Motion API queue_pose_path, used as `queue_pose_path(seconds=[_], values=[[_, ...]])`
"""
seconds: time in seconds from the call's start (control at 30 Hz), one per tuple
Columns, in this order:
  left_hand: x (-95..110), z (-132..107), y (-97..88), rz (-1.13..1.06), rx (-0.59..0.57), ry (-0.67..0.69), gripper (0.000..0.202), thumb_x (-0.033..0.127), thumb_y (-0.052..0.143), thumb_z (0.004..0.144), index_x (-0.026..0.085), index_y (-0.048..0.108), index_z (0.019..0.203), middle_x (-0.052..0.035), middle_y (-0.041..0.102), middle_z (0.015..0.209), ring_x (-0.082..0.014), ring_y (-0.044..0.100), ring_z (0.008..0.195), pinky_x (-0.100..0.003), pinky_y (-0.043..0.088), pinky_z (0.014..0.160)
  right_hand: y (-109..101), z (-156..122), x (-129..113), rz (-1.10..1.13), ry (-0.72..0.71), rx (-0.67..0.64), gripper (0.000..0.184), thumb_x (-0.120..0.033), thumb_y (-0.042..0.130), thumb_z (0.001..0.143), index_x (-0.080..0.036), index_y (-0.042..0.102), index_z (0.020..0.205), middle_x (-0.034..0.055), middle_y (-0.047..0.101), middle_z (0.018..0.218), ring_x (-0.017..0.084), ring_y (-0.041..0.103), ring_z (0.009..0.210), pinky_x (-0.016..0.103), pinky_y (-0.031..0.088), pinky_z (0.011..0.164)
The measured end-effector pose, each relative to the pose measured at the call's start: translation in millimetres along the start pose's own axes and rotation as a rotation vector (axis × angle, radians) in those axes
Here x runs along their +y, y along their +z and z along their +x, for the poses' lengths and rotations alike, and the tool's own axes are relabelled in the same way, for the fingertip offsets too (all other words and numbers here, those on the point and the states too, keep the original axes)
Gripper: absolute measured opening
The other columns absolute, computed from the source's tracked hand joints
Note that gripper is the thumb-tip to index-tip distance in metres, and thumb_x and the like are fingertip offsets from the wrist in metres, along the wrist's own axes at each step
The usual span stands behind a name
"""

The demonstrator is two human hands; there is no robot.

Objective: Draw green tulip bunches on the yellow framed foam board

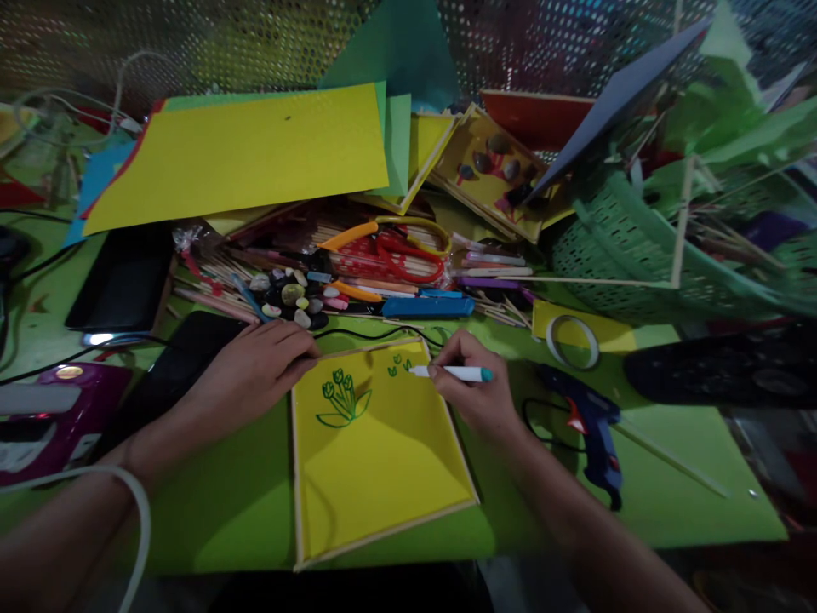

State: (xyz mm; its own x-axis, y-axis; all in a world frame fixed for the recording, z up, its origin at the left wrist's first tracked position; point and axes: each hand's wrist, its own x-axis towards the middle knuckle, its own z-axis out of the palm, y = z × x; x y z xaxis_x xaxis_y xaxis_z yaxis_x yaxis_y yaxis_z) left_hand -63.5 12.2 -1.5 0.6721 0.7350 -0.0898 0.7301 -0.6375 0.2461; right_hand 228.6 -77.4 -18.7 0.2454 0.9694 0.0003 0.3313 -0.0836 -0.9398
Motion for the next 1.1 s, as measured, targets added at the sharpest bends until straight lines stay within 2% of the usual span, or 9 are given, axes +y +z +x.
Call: queue_pose_path(seconds=[0.33, 0.7, 0.97, 1.1], values=[[-0.4, -0.2, -0.2, 0.000, 0.017, 0.022, 0.013, 0.023, 0.054, 0.102, 0.021, 0.067, 0.100, -0.0056, 0.071, 0.106, -0.0271, 0.065, 0.104, -0.042, 0.045, 0.088, 0.6, 0.2, -1.3, 0.018, 0.003, 0.046, 0.016, -0.024, 0.077, 0.072, -0.023, 0.061, 0.071, -0.0033, 0.056, 0.061, 0.014, 0.044, 0.054, 0.027, 0.033, 0.050], [1.4, 0.0, -2.5, 0.012, 0.009, 0.012, 0.012, 0.022, 0.056, 0.101, 0.021, 0.067, 0.100, -0.0057, 0.072, 0.107, -0.0263, 0.066, 0.103, -0.040, 0.046, 0.087, 1.9, 1.6, -1.6, -0.017, -0.006, 0.007, 0.016, -0.024, 0.078, 0.073, -0.023, 0.062, 0.072, -0.0027, 0.058, 0.062, 0.014, 0.046, 0.054, 0.026, 0.035, 0.050], [-0.2, -0.5, 0.4, 0.014, 0.018, 0.012, 0.010, 0.023, 0.056, 0.101, 0.022, 0.066, 0.099, -0.0053, 0.072, 0.106, -0.0268, 0.065, 0.103, -0.041, 0.045, 0.088, 1.8, 2.8, -3.7, -0.037, -0.001, 0.023, 0.016, -0.024, 0.076, 0.069, -0.023, 0.061, 0.068, -0.0026, 0.058, 0.060, 0.013, 0.046, 0.052, 0.026, 0.035, 0.049], [-0.1, -0.6, -0.1, 0.014, 0.018, 0.017, 0.010, 0.023, 0.057, 0.101, 0.022, 0.066, 0.099, -0.0054, 0.072, 0.107, -0.0270, 0.065, 0.104, -0.041, 0.044, 0.088, 1.3, 2.0, -1.3, -0.010, -0.009, 0.030, 0.015, -0.025, 0.076, 0.072, -0.023, 0.061, 0.070, -0.0028, 0.058, 0.060, 0.014, 0.046, 0.052, 0.026, 0.034, 0.048]])
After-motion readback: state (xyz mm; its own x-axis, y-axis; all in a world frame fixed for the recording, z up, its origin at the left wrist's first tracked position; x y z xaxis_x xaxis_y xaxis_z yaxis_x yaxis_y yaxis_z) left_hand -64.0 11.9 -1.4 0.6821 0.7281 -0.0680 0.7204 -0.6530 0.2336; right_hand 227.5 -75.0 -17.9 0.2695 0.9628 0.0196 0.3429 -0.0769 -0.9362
